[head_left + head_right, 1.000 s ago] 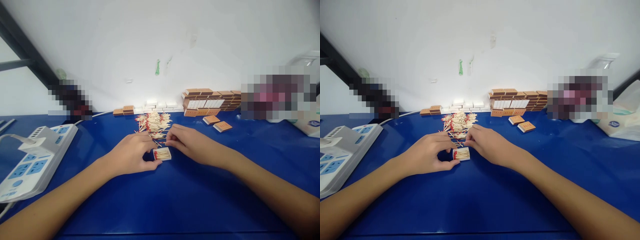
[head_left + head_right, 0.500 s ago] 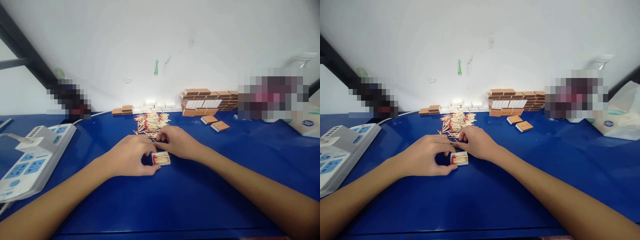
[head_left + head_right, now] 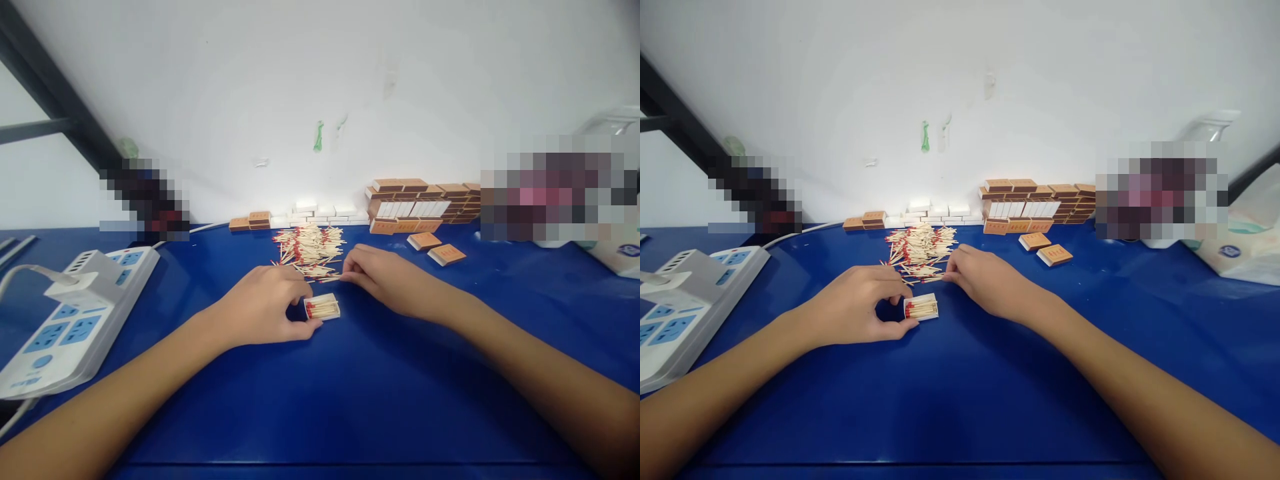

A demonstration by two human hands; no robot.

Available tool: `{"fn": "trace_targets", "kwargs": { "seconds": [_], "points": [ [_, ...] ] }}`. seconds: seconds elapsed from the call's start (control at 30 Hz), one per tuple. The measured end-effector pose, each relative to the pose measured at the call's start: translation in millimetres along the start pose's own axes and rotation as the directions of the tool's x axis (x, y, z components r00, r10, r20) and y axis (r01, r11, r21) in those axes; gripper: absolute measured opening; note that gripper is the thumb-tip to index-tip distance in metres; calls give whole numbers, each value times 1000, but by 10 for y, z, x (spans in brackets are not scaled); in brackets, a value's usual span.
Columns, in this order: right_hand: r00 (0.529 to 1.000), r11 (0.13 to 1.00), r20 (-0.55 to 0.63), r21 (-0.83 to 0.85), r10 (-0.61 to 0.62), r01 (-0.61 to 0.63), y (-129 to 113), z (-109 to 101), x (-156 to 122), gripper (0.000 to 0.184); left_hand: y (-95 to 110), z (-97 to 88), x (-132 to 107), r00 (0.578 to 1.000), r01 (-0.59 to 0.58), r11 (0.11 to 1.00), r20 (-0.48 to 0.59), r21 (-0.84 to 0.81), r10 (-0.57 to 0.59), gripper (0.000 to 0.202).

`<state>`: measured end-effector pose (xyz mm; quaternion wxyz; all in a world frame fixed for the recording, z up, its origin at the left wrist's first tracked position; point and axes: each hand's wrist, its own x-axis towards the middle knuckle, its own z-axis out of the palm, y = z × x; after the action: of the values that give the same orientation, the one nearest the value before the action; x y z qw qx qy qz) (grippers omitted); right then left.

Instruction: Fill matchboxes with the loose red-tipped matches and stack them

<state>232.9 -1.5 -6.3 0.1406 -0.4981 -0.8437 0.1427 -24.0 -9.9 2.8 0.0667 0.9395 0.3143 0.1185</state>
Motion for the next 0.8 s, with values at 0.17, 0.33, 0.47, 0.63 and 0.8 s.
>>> {"fn": "trace_targets", "kwargs": {
  "seconds": [0.17, 0.33, 0.47, 0.63, 0.8],
  "points": [
    [996, 995, 16, 36, -91, 90, -105, -58, -89, 19, -46, 33, 22, 1000, 28, 999, -14, 26, -28, 25],
    [988, 987, 32, -54, -149, 150, -227, 105, -97, 14, -40, 32, 24, 1000, 21, 1000, -9, 18, -21, 26],
    [986, 984, 7, -67, -165, 165, -224, 140, -85, 13, -32, 26, 17, 1000, 9, 1000, -8, 23, -8, 26],
    [981, 982, 52, 21, -188, 187, -200, 81, -105, 11, -30, 27, 6, 1000, 20, 1000, -11, 19, -20, 26],
    [983, 985, 57, 25, -172, 171, -185, 68, -110, 15, -32, 23, 1, 1000, 21, 1000, -1, 18, -21, 26]
  ]
}}
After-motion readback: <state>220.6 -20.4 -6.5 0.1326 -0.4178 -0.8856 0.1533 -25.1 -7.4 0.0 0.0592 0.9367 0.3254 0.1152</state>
